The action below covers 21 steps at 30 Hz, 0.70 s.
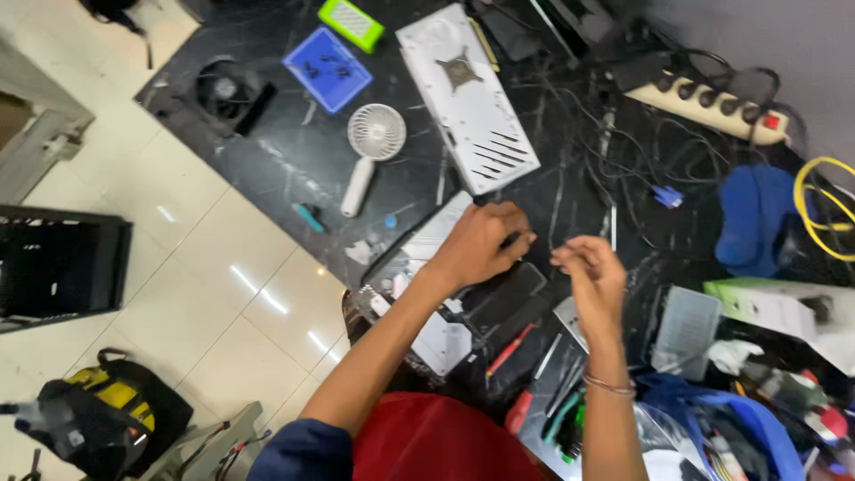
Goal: The person handles a computer motherboard with two RAM sticks installed, connecting a small cable to the board. They then pick up a black cooling fan, inspect it, and place it on the workbench before returning to the motherboard to continue connecting cables.
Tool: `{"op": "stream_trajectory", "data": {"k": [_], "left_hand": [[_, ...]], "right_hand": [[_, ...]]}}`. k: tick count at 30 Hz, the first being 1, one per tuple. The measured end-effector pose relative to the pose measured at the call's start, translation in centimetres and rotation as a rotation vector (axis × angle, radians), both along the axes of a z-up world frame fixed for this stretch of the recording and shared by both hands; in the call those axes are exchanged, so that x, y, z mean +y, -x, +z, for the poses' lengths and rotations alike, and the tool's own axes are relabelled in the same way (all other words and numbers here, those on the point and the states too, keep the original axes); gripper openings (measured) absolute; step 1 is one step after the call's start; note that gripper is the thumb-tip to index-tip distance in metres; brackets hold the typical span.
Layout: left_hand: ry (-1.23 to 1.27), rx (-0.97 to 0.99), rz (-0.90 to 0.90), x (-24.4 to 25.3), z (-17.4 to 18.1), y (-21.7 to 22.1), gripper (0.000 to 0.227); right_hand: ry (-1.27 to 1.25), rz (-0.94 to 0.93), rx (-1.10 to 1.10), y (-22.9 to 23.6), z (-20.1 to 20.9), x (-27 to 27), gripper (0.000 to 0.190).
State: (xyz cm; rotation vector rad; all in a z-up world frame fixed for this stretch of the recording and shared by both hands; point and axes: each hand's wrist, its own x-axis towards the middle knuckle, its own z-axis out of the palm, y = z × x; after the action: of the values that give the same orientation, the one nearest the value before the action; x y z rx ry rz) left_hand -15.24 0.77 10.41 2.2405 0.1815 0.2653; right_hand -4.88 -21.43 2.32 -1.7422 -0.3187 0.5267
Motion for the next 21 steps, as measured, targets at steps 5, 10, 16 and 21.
{"op": "stream_trajectory", "data": {"k": [5,10,16,21], "left_hand": [[0.273,-0.213,0.168,6.0,1.1,10.1,0.016],[0.454,-0.255,0.198,13.3,-2.6,18.1,0.014],[0.648,-0.106,0.321,21.7,-2.1,25.2,0.025],[0.701,-0.055,0.444,26.6,-3.9,27.0,0.034]], "right_hand": [[-0.062,0.006,-0.177,4.7,5.4,5.2,0.033],[-0.217,-0.009,-0.057,12.8,5.4,14.8,0.035],[-0.268,-0.025,0.163,19.8,2.8,27.1,0.011],[-0.228,0.045,0.231,21.0,0.8,34.3,0.012]]}}
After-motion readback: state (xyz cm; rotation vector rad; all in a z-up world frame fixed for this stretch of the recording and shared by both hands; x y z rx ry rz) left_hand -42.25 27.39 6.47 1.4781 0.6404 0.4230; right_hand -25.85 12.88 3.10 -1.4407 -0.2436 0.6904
